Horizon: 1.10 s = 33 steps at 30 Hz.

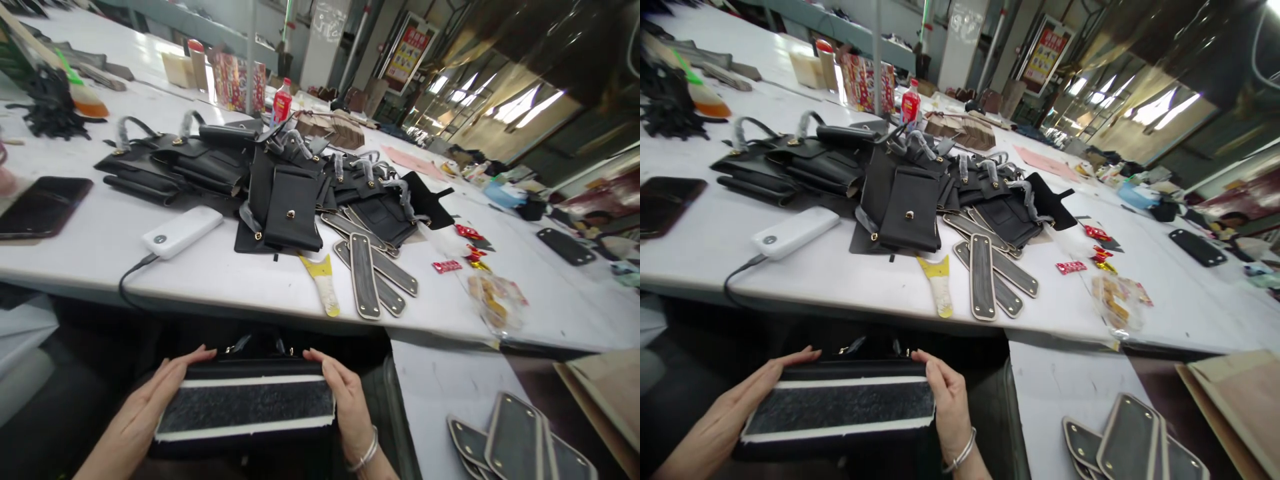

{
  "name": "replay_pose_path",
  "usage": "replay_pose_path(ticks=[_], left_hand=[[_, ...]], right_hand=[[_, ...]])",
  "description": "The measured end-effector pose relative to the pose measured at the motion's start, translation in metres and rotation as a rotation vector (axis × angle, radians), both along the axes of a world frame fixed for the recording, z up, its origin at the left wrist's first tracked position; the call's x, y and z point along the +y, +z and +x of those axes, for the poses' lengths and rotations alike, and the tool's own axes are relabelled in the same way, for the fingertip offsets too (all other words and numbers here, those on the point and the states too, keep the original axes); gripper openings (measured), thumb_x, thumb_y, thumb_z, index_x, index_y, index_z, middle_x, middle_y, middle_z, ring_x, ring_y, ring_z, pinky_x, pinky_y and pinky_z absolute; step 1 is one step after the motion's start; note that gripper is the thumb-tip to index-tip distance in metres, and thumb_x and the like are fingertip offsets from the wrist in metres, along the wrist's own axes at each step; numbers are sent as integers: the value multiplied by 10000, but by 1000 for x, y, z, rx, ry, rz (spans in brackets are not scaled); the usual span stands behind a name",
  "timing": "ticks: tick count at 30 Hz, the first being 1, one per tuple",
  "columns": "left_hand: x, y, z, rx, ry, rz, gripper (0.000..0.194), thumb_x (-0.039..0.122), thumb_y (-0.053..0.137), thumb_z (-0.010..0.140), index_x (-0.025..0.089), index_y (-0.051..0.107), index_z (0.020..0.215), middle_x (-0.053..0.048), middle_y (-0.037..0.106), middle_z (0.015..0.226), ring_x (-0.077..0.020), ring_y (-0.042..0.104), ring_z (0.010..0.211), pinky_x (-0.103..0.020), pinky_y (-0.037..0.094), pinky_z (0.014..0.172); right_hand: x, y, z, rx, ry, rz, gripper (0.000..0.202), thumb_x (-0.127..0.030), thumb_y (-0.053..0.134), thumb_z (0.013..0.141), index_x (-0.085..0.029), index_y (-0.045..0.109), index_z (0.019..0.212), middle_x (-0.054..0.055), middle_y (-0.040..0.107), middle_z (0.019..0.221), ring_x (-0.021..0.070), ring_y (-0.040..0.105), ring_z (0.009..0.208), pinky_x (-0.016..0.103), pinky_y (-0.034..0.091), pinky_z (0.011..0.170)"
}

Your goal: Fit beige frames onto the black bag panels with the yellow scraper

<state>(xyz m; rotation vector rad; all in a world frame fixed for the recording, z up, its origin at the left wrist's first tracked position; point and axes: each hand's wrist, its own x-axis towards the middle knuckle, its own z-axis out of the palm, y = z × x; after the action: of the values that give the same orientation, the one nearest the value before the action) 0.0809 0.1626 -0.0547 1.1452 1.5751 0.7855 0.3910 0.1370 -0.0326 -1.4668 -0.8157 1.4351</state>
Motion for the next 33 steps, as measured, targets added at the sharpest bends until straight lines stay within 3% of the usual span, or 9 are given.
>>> replay_pose_path(ticks=[3,7,11,15,18,21,25,29,33], left_hand=[[3,9,1,42,-145,74,414,566,432,875,377,665,1160,58,618,1302,-276,403,1348,-439,-11,1193],[5,12,1,42,-140,158,394,545,480,858,373,666,1160,50,608,1313,-281,341,1383,-450,-77,1177],[-4,27,7,-141,-27,41,470,569,439,884,309,630,1226,16,582,1350,-299,364,1369,-506,74,1177],[-20,30,9,-327,77,-36,496,587,387,908,316,554,1288,36,540,1390,-249,441,1319,-436,235,1161],[-26,19,7,-265,72,-25,487,600,395,899,328,557,1269,40,573,1350,-239,480,1285,-413,268,1150],[-24,4,5,-115,23,132,470,595,394,896,318,586,1225,29,599,1317,-243,489,1276,-406,275,1152],[-19,-10,7,85,-34,374,391,484,359,947,330,547,1253,35,579,1346,-209,476,1295,-429,102,1202],[-18,-9,10,201,-93,448,377,379,295,985,331,461,1320,10,503,1427,-197,423,1339,-505,61,1195],[-19,6,10,340,-194,479,395,309,245,1005,324,406,1365,-15,464,1459,-206,349,1384,-589,107,1164]], right_hand=[[1,-4,0,-3,-25,44,409,-512,629,827,-191,730,1059,114,709,1102,290,619,1069,422,414,995],[-1,-3,-1,43,-56,52,467,-537,669,784,-181,720,1082,122,707,1104,304,613,1072,440,409,998],[-15,2,-7,182,-117,30,517,-614,473,879,-240,669,1177,81,628,1267,280,563,1172,417,427,1002],[-36,-1,-14,313,-247,76,446,-545,521,882,-278,633,1222,16,565,1353,239,450,1298,367,355,1087],[-46,-8,-15,100,-247,153,458,-521,503,905,-267,592,1275,18,530,1389,228,405,1333,366,296,1131],[-47,-18,-16,-155,-215,203,534,-557,449,918,-230,542,1330,56,528,1388,231,432,1315,370,290,1136],[-42,-28,-23,-338,-249,249,591,-558,336,951,-178,463,1386,89,521,1390,226,443,1304,389,304,1127],[-41,-30,-27,-439,-275,262,577,-529,284,968,-166,439,1389,92,485,1418,238,399,1333,446,256,1145],[-39,-28,-21,-651,-183,317,512,-459,278,986,-204,401,1413,67,418,1471,256,334,1373,512,224,1143]])
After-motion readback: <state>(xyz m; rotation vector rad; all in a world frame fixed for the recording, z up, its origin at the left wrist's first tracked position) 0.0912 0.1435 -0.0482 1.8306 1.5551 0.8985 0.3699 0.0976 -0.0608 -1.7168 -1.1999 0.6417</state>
